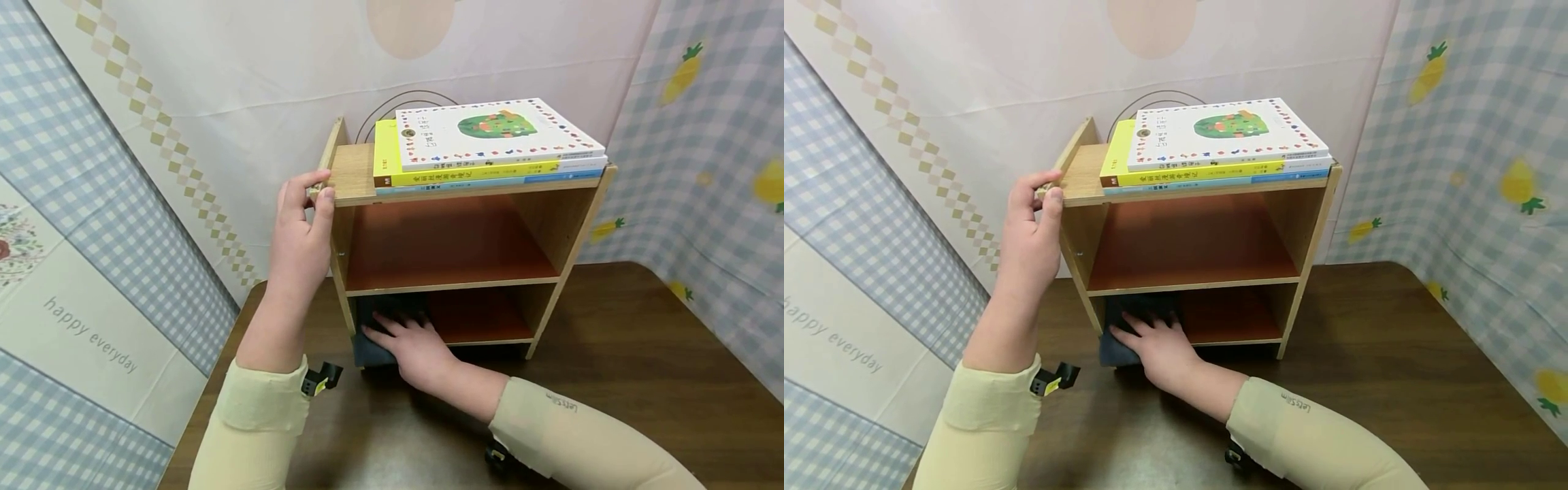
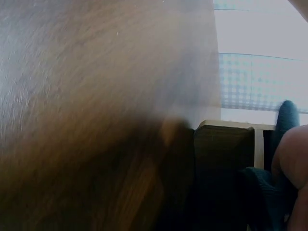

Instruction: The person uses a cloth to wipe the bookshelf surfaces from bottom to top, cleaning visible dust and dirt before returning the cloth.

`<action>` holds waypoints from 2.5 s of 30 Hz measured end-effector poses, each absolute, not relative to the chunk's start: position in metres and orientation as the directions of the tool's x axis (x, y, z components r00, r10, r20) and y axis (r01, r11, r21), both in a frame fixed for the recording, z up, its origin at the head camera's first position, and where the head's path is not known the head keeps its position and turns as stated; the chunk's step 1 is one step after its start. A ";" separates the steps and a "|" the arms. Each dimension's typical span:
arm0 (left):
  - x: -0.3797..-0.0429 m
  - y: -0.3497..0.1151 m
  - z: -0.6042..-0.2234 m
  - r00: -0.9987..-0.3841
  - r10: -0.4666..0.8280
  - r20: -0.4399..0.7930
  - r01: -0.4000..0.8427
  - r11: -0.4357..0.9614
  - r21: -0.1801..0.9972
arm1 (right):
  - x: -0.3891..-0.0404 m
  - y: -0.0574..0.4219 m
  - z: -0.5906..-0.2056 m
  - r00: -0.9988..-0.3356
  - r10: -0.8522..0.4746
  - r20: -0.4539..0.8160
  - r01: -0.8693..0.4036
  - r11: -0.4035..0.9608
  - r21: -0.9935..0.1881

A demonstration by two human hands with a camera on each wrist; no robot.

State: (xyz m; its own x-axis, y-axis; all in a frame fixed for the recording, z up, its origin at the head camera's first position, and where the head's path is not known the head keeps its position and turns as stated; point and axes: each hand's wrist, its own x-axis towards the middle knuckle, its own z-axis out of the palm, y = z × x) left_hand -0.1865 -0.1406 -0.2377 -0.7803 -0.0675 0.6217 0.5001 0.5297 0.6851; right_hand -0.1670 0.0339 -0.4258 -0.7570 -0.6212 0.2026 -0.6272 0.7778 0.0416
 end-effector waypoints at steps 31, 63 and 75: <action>-0.188 -0.142 -0.238 -0.780 -0.059 0.623 0.507 0.522 0.686 | -0.174 0.038 -0.428 -0.754 -0.602 0.262 -0.628 0.777 -0.023; -0.186 -0.141 -0.238 -0.777 -0.064 0.626 0.508 0.524 0.684 | -0.162 0.072 -0.429 -0.592 -0.679 0.435 -0.756 0.655 -0.006; -0.187 -0.140 -0.237 -0.781 -0.062 0.622 0.506 0.522 0.687 | -0.155 0.102 -0.429 -0.596 -0.664 0.451 -0.748 0.664 -0.011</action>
State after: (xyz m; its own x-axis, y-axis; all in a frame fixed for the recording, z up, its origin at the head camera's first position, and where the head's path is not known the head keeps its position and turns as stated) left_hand -0.1865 -0.1404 -0.2370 -0.7806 -0.0622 0.6220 0.5056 0.5223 0.6867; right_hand -0.1548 0.1020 -0.4289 -0.5962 -0.6639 0.4514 -0.7476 0.6641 -0.0107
